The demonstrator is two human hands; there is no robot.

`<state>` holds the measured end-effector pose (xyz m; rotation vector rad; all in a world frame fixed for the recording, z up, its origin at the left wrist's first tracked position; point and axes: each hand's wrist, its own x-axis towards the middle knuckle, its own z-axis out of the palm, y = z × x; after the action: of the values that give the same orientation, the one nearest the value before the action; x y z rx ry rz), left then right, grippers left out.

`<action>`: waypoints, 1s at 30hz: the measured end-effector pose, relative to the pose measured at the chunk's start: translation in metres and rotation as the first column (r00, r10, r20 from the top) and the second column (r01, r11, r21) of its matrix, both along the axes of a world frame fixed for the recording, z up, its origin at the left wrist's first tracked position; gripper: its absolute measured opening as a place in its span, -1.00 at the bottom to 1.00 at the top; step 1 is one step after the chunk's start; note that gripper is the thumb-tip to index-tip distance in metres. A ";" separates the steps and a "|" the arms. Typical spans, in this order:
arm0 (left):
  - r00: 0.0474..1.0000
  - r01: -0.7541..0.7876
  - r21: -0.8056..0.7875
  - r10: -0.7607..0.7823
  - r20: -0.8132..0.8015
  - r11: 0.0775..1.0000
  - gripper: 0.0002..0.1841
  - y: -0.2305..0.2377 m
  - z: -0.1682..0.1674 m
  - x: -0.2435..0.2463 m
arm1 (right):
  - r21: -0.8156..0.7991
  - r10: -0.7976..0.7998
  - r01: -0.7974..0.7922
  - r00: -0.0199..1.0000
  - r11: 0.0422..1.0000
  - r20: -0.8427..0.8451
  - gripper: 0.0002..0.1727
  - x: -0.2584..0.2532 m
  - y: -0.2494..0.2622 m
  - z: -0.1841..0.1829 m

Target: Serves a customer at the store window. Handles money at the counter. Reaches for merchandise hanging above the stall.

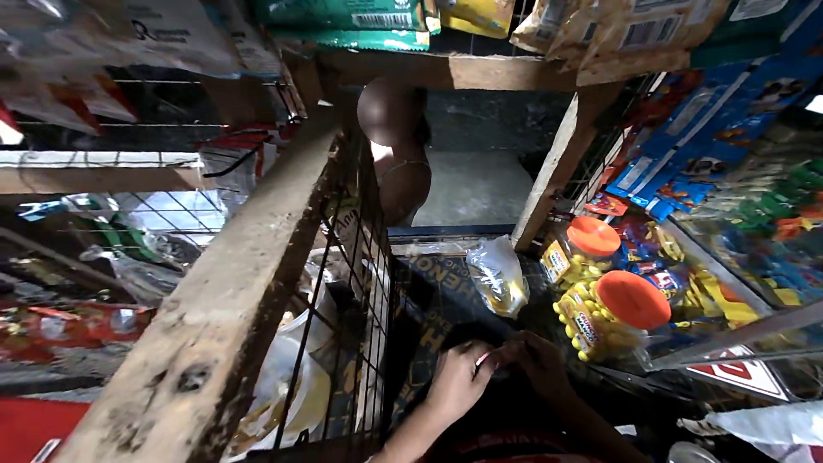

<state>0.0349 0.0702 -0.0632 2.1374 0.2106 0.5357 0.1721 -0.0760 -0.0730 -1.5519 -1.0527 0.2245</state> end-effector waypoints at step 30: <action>0.994 0.106 0.111 -0.109 0.026 0.988 -0.73 0.000 -0.002 0.002 | -0.053 -0.046 0.049 0.997 0.997 0.066 -0.67 -0.001 -0.001 0.001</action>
<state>0.0368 0.0702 -0.0656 2.2305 0.0484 0.5287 0.1712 -0.0769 -0.0722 -1.6411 -1.0667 0.1725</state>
